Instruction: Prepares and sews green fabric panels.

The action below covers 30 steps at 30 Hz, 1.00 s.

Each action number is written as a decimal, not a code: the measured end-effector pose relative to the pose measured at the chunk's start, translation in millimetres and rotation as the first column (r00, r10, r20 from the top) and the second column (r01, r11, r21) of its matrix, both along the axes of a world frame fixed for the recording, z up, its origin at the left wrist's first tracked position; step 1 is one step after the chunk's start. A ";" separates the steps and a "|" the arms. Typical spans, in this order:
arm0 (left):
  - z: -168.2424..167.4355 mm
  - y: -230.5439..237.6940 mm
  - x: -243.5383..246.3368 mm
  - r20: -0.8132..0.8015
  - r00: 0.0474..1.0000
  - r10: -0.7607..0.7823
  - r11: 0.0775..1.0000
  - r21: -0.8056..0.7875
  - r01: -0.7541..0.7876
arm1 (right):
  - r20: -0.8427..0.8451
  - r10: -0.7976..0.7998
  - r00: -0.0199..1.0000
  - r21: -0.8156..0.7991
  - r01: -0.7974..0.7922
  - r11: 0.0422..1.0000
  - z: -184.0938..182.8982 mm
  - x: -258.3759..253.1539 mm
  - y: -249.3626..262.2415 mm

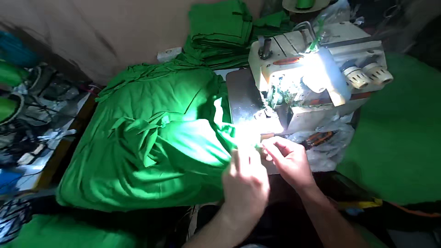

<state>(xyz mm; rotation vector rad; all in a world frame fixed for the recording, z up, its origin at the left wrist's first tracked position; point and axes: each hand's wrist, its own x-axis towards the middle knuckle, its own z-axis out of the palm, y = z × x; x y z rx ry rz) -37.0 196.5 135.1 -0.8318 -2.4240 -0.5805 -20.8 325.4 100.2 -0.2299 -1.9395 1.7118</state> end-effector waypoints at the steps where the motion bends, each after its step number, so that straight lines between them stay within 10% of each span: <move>1: -5.9 4.1 9.3 0.000 1.000 -0.026 1.000 -0.008 0.026 | -0.002 0.005 1.000 0.022 -0.005 1.000 -2.8 0.7 -0.8; 12: -17.4 -17.4 8.0 -0.119 0.981 -0.156 0.933 0.307 0.186 | 0.007 -0.242 0.970 0.349 0.225 0.910 -5.0 6.0 48.9; 16: -27.2 -147.8 -32.0 -0.157 0.899 0.410 0.857 0.404 -0.320 | 0.050 -0.242 0.969 0.368 0.207 0.907 -13.3 20.2 40.5; 20: -39.7 -237.5 -66.0 0.227 0.707 0.670 0.677 0.204 -0.707 | -0.131 -0.180 0.975 0.477 0.221 0.850 2.9 23.7 4.4; 26: -15.2 -273.4 6.8 -0.102 0.941 0.322 0.701 0.694 -0.164 | -0.223 0.244 0.944 0.603 -0.063 0.795 55.1 -21.2 -74.3; 30: -19.1 -333.0 86.6 -0.272 0.919 0.286 0.584 0.810 0.058 | -0.049 0.438 0.898 0.658 -0.301 0.691 59.8 -45.8 -97.0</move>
